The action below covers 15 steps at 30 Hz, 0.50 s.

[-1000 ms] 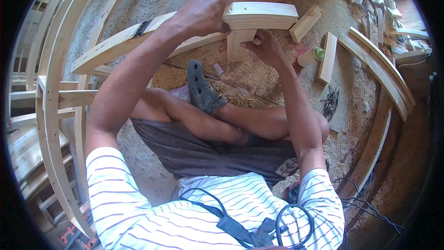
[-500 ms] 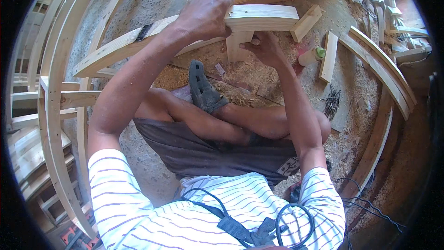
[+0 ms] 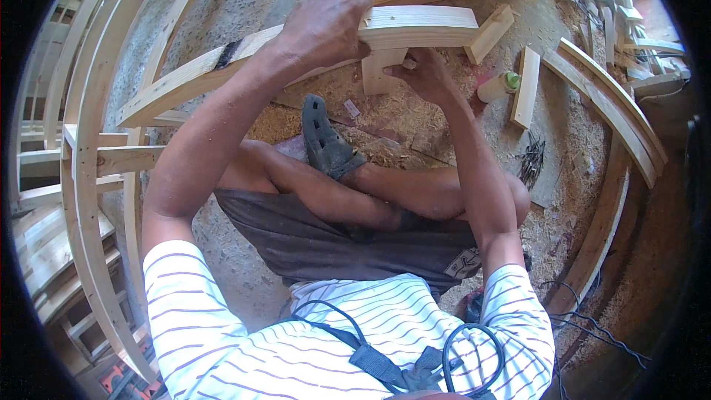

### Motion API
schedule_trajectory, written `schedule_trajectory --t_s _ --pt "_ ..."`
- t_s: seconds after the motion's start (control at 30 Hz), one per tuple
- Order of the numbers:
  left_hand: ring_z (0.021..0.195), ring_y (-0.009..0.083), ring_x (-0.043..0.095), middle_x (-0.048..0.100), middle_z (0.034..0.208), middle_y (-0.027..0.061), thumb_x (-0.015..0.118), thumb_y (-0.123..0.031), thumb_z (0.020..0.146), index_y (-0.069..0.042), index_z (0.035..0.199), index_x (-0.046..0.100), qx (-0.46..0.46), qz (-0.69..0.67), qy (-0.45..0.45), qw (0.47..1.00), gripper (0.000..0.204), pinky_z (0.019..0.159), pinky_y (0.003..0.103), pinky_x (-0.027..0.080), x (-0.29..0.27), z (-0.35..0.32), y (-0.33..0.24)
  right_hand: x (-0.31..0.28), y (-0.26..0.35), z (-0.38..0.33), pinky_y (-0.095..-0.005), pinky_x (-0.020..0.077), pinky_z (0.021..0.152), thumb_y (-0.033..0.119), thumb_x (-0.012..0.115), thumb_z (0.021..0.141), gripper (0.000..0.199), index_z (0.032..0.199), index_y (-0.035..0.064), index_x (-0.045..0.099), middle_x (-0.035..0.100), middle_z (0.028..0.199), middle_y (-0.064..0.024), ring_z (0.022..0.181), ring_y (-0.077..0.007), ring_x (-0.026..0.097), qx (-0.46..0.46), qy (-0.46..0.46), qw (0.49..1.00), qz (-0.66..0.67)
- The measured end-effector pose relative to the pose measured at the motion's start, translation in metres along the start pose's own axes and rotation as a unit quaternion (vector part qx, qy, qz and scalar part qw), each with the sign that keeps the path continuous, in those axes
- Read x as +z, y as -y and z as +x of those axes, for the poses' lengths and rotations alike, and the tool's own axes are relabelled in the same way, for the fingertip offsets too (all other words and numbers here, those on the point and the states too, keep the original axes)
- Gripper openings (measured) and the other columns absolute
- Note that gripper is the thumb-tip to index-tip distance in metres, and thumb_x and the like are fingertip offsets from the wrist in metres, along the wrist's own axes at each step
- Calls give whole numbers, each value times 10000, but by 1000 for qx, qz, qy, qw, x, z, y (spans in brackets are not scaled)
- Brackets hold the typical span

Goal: Assembling wooden frame pieces by applying glue, pre-drilling holes, and hammering in nails while sitting on the workshop floor.

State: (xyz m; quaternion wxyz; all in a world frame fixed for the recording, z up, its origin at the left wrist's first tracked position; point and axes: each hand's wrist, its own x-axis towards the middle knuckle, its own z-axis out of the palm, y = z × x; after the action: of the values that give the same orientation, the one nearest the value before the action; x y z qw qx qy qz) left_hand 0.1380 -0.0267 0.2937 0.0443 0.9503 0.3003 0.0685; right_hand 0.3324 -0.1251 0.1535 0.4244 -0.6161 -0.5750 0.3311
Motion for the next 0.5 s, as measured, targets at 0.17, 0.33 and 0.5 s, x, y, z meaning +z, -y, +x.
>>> schedule_trajectory --t_s 0.17,0.33,0.5 --pt "928 362 713 738 958 169 865 -292 711 -95 1196 609 -3 23 6 1000 583 854 475 560 2 -1 -3 0 -5 -3 -405 534 979 237 817 849 517 1269 5 626 654 1240 -142 1155 -250 635 2 -1 1000 6" --pt "921 369 713 735 948 178 853 -285 719 -95 1217 597 20 18 -6 1000 591 849 479 556 3 -3 -4 0 -5 1 -414 530 995 238 818 846 564 1306 -3 597 648 1254 -144 1181 -249 624 52 14 998 15" --pt "914 392 709 733 965 197 829 -270 726 -105 1228 603 -35 28 14 999 575 799 496 560 2 -4 -10 2 13 -9 -429 527 978 205 769 867 509 1304 14 592 644 1262 -188 1168 -311 624 -19 -8 996 -81"
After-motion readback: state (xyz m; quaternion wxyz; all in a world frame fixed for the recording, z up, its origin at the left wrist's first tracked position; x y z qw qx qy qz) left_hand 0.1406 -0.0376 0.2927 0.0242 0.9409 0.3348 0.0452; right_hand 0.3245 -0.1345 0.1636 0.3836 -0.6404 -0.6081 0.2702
